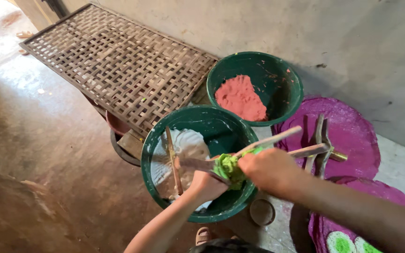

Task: The person uses a wooden press and sticks to scoop colored food paste from bowls and shape it into ring-like patterns on purple discs.

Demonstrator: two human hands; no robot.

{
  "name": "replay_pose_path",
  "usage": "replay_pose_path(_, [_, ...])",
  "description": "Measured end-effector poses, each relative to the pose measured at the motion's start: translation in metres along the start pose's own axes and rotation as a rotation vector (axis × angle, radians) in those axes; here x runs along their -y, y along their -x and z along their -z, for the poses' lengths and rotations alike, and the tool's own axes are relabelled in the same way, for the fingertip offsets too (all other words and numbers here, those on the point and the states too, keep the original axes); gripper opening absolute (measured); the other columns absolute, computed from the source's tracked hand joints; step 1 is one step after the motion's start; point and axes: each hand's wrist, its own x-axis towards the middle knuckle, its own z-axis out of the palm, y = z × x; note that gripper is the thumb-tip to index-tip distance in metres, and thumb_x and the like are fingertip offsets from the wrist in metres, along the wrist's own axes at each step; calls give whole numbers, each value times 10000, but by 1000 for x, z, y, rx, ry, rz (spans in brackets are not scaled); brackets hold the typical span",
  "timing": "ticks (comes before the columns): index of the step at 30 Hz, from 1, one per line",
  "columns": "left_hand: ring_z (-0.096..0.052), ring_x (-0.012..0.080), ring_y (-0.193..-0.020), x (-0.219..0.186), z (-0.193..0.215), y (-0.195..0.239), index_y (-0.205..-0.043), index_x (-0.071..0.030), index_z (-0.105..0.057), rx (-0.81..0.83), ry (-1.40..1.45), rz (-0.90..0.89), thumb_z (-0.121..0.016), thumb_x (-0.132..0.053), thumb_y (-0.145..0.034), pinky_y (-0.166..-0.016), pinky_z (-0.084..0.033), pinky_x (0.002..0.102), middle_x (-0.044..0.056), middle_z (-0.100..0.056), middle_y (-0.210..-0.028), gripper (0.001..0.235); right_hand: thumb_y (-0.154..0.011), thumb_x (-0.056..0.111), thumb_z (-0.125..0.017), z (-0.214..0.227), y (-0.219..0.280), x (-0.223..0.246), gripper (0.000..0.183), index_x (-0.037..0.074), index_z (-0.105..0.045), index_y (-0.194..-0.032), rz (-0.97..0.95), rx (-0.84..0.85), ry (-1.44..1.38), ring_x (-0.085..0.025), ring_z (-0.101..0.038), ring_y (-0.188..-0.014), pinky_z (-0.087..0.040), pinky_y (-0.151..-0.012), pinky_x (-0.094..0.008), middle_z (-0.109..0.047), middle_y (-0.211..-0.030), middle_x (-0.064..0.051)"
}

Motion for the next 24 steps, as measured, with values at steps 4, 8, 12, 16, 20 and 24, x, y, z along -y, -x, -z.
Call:
replay_pose_path(4, [-727, 227, -1008, 20, -13, 8, -1162, -63, -701, -2, 217, 13, -788, -168, -819, -882, -581, 358, 86, -756, -1087, 370, -836, 164, -592, -1, 15, 2, 91, 132, -648, -901, 151, -240, 91, -294, -707, -748, -553, -648, -452, -682, -809, -84])
replay_pose_path(8, [-729, 213, -1012, 30, 3, 2, -1195, -79, -703, -93, 118, -5, -771, -153, -849, -881, -577, 357, 68, -751, -1108, 360, -822, 169, -618, 44, 60, -32, 253, 243, -703, -1048, -115, -199, -33, -274, -717, -704, -549, -555, -437, -705, -847, -23])
replay_pose_path(12, [-720, 225, -1022, 20, 2, -5, -1235, -95, -683, -82, -22, -45, -791, -164, -811, -867, -567, 362, 57, -740, -1133, 443, -819, 206, -632, 42, 55, -22, 177, 173, -684, -985, -45, -175, 37, -295, -712, -715, -541, -524, -445, -682, -833, -55])
replay_pose_path(16, [-703, 248, -1059, 9, -20, -12, -1259, -119, -674, -69, 91, -26, -794, -225, -786, -866, -565, 368, 45, -719, -1198, 499, -824, 152, -607, -12, 13, 5, 87, 85, -651, -857, 81, -167, 216, -292, -709, -686, -556, -553, -418, -657, -812, -105])
replay_pose_path(20, [-687, 270, -1097, 11, -18, -10, -1283, -144, -665, -46, 84, -8, -796, -285, -761, -864, -564, 374, 32, -697, -1263, 557, -854, 179, -594, -15, 20, 7, 107, 91, -656, -857, 29, -179, 152, -316, -708, -667, -556, -541, -435, -653, -781, -115])
replay_pose_path(24, [-639, 323, -1157, 12, 16, -13, -1297, -178, -669, -85, -570, -212, -819, -331, -718, -840, -547, 409, 23, -656, -1366, 617, -790, 136, -593, 29, 59, -15, 135, 137, -674, -899, -27, -184, 75, -312, -707, -648, -556, -526, -443, -652, -812, -91])
